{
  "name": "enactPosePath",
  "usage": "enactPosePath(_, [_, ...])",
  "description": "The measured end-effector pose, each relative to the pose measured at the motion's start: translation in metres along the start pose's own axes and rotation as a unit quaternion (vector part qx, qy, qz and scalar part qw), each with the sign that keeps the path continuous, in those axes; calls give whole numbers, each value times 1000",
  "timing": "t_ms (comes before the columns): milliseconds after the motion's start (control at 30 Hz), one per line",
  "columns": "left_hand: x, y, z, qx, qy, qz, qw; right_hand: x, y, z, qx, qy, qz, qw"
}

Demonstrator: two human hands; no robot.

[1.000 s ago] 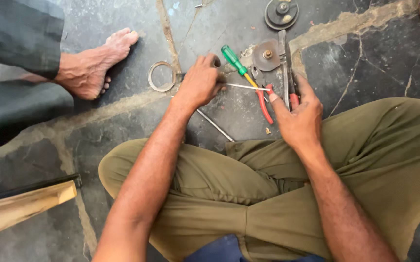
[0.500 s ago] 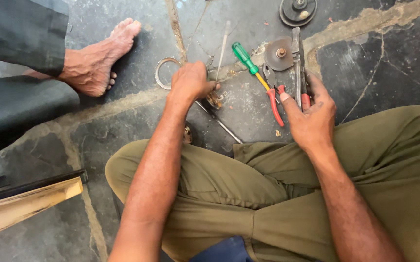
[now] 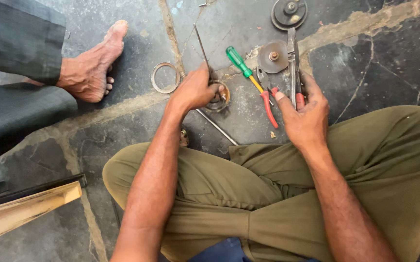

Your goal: The person sits on the floor and uses pliers and a screwdriver to disassemble a small cylindrical electrical component. They remove internal parts, including a copper coil, and place them on the floor.

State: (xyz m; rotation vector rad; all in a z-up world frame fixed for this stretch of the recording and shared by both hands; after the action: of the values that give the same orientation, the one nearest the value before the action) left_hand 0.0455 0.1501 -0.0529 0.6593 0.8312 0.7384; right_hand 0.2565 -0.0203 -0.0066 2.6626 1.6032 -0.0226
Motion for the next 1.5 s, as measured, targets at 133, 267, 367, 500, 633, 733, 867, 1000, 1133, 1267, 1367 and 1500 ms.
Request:
enactPosePath(133, [-16,27,35,-53,-74,99,991,3,3,-1,-50,6,11,999])
enactPosePath(267, [-25,37,47,-58,-92,147,983,0,0,-1,-29,7,10,1000])
enactPosePath(367, [-29,32,59,-55,-147,172,972,-10,-2,-27,-95,109,11,989])
enactPosePath(500, [-37,20,75,-24,-218,208,953,-38,-4,-80,-268,238,14,933])
enactPosePath(633, [-46,13,77,-6,-251,226,941,-55,-16,-130,-366,305,-39,878])
enactPosePath(733, [-47,7,74,11,-241,214,947,-65,-13,-174,-414,369,-48,831])
enactPosePath(867, [-55,4,70,-4,-247,236,940,-70,-5,-200,-405,364,-31,838])
enactPosePath(1000, [-53,10,71,1,-249,236,939,-56,-28,-189,-404,321,-68,854])
enactPosePath(1133, [-53,4,66,-46,-242,236,940,-56,-25,-176,-421,277,-91,859])
enactPosePath(1267, [-60,0,57,-54,-238,253,936,-74,4,-196,-323,303,-39,896])
enactPosePath(1367, [-48,7,66,-42,-237,237,941,-67,-2,-205,-324,317,-38,891])
enactPosePath(1500, [-57,4,69,-44,-231,225,945,-56,-39,-193,-413,311,-102,850])
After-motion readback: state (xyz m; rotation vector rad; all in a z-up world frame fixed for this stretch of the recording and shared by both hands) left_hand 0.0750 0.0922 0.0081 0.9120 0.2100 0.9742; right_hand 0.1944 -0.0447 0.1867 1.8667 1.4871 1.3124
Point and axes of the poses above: each hand's wrist, its own x-axis towards the middle knuckle, its own y-axis out of the back of the hand, z = x × y, the point moved 9 cm from there along x, towards the middle knuckle, and after that the axes turned 2 degrees about y, right-handed, at the moved point
